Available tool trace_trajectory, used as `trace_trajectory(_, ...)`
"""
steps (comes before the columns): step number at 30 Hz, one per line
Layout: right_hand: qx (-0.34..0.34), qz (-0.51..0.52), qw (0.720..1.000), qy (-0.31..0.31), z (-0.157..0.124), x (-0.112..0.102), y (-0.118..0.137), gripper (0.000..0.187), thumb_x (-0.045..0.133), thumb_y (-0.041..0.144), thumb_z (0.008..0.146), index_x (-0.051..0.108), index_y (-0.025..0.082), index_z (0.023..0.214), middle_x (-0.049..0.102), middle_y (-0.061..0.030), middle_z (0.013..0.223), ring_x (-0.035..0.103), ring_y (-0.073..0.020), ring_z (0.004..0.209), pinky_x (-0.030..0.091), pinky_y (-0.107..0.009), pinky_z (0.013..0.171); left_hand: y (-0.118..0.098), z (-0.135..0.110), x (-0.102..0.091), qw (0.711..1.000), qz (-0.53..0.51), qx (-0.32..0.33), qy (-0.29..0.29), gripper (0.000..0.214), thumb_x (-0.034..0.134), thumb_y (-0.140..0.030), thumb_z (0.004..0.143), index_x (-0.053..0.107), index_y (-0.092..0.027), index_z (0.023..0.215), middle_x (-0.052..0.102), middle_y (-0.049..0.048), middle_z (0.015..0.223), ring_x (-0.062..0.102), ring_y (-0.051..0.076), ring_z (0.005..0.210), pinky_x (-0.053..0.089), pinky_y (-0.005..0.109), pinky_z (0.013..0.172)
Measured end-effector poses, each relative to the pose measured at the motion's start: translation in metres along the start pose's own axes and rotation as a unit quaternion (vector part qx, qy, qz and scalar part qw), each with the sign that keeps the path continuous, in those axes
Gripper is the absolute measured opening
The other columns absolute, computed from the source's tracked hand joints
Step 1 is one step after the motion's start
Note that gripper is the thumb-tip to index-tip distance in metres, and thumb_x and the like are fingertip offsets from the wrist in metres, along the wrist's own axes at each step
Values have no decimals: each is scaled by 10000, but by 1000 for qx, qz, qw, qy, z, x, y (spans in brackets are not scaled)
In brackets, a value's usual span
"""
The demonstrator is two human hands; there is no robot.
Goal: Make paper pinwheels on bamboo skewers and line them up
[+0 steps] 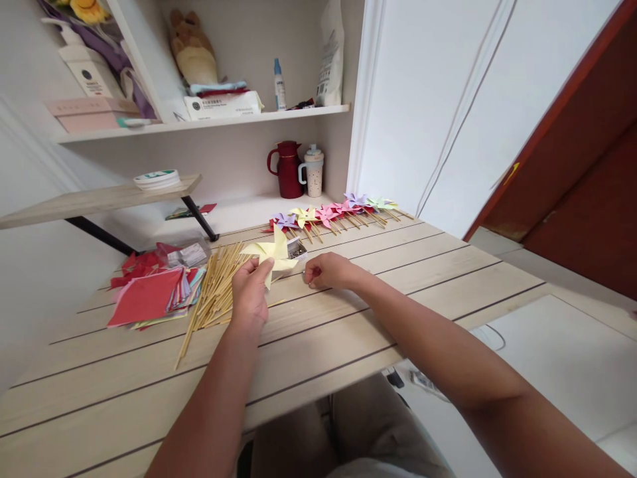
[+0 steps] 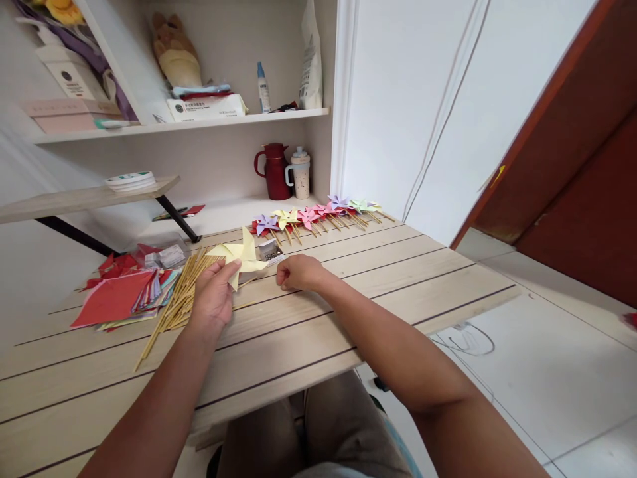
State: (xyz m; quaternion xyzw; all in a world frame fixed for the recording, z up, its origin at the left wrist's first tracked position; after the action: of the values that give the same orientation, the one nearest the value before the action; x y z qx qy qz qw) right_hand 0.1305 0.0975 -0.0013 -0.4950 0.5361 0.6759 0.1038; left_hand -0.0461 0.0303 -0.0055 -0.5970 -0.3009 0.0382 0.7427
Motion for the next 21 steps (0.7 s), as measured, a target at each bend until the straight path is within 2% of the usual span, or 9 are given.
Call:
trace_trajectory(5, -8, 5, 1000, 4, 0, 1, 0, 162, 706, 68, 675, 718, 225, 713, 725, 31, 756, 632, -145, 724, 415, -221, 614, 1, 1, -1, 1000, 15, -2, 0, 256, 846, -258, 581, 624, -177, 679, 669, -14, 732, 628, 148, 756, 481, 275, 765)
trace_trajectory(11, -16, 20, 1000, 2, -1, -1, -2, 248, 739, 78, 666, 724, 219, 868, 683, 31, 767, 608, -135, 706, 427, -222, 627, 2, 0, -1, 1000, 20, -14, 3, 276, 857, -283, 566, 637, -174, 691, 678, 0, 751, 624, 158, 753, 479, 292, 778)
trace_trajectory(21, 2, -3, 1000, 17, -2, -3, 0, 121, 727, 107, 681, 692, 205, 741, 708, 28, 770, 619, -133, 727, 408, -210, 609, 4, 1, 0, 1000, 20, -7, 16, 255, 847, -273, 580, 661, -175, 723, 671, -5, 753, 627, 172, 788, 481, 325, 844)
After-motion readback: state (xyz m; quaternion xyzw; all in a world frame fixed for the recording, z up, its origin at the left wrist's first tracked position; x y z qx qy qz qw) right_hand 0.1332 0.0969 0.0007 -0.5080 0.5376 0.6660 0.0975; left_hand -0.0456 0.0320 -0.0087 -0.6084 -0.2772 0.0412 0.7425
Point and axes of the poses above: each hand's wrist, its own z-axis towards the middle knuckle, its own x-axis out of the palm, y = z × x, the point moved 3 cm from there along z, towards the middle knuckle
